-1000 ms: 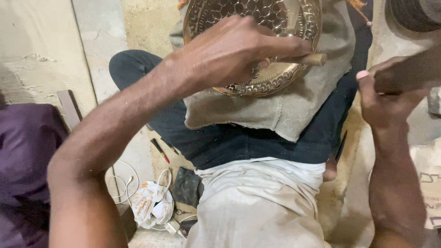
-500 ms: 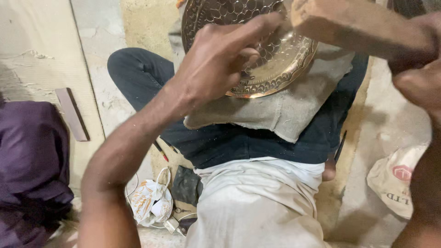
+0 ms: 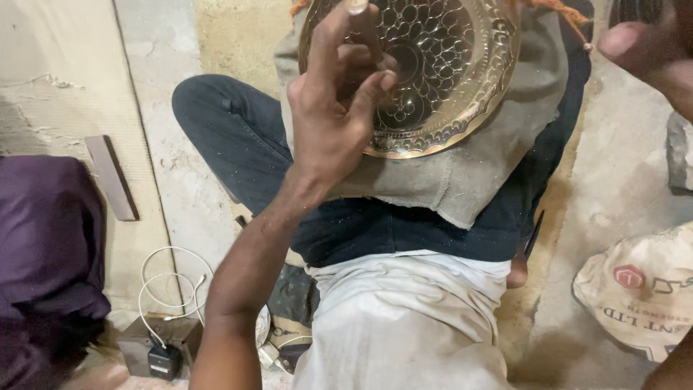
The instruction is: The person sits on the floor with a decorative brass plate resting on a cloth cushion on their lap. They hold a small punch against the plate's embossed pattern with one hand and strike it with a wooden mallet held in the other hand, repositioning the punch repeatedly across the plate's surface.
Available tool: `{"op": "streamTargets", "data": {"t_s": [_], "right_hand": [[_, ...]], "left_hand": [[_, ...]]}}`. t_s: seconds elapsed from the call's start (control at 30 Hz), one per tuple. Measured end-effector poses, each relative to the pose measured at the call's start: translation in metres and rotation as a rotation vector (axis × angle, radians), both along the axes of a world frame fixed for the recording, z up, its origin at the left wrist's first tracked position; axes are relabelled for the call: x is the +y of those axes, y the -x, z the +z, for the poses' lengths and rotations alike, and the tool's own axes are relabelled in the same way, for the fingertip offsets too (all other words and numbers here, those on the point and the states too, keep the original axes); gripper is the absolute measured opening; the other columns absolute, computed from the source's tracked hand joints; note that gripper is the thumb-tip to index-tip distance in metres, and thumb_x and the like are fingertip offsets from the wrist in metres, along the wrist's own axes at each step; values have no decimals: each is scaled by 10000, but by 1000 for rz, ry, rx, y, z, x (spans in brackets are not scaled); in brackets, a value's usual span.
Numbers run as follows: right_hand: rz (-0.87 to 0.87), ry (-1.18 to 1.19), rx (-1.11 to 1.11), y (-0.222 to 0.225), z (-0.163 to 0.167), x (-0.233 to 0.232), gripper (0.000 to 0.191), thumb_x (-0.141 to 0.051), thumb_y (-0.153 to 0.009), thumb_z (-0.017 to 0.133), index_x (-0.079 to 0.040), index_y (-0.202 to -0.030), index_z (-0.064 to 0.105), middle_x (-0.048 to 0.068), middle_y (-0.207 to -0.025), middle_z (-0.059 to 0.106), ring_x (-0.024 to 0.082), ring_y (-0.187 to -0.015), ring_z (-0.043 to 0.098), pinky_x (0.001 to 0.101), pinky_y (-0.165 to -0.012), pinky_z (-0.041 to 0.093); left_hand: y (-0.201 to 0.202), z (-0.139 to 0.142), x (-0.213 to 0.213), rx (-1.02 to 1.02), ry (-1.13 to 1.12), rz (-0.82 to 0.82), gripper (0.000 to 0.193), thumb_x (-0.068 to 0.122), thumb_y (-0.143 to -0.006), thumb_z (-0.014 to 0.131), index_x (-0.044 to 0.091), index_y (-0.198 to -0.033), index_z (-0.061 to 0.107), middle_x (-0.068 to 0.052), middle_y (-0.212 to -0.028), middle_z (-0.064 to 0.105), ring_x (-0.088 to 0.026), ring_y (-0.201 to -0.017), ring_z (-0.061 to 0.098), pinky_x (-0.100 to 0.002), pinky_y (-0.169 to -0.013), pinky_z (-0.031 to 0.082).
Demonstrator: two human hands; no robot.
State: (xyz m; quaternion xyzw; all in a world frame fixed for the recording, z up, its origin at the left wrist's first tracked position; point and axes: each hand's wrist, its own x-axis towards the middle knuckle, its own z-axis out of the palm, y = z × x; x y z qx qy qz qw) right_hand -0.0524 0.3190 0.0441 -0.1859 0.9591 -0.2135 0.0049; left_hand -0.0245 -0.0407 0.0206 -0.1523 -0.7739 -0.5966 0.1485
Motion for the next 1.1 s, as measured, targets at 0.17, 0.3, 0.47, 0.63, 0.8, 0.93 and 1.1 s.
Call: {"op": "streamTargets", "data": {"t_s": [0.17,0.3,0.47,0.63,0.8,0.93,1.1], "right_hand": [[18,-18,-4,4,1,-5,276,-89,-1078,751,52,-1230,570,167,-1051,676,236,-924,699,332,-829,556],[14,-15,-1,3,2,-5,278,-85,-1080,753,55,-1238,571,174,-1053,677,244,-922,698,339,-829,556],[15,-13,-3,2,1,-3,281,-81,-1084,754,59,-1247,573,183,-1056,678,254,-920,697,348,-830,556],[13,-7,-3,0,0,-2,284,-76,-1087,756,62,-1256,575,191,-1059,680,265,-918,696,356,-830,555],[10,1,1,-5,-2,0,287,-72,-1090,758,65,-1266,577,200,-1061,681,275,-916,695,365,-831,555],[11,-4,6,-8,-3,5,289,-68,-1093,759,68,-1273,579,207,-1063,682,284,-914,695,372,-832,555],[34,-34,52,-15,-4,1,292,-63,-1096,761,72,-1282,581,216,-1066,684,294,-912,694,380,-832,554]], "left_hand": [[-4,-2,4,65,127,42,707,1,-1077,688,306,-1608,334,-76,-1089,749,-167,-983,787,-279,-809,712],[-5,-7,4,6,122,57,706,-15,-1053,691,261,-1604,346,-89,-1078,751,-180,-967,793,-277,-778,724],[-10,-11,10,50,101,128,691,-8,-1096,634,313,-1622,322,-65,-1043,765,-155,-948,799,-253,-814,716],[-16,-6,14,-61,69,160,672,15,-1048,708,218,-1584,357,-65,-1026,789,-162,-917,815,-260,-761,702],[-13,-1,14,75,109,116,670,7,-1076,667,310,-1592,365,-95,-1112,749,-182,-991,785,-253,-852,713],[-9,-3,11,-7,124,75,651,7,-1066,684,292,-1575,395,-42,-1047,753,-150,-943,792,-246,-779,716],[-2,1,6,14,238,-49,673,-4,-1054,705,308,-1575,414,-8,-1018,758,-133,-897,786,-267,-788,713]]}}
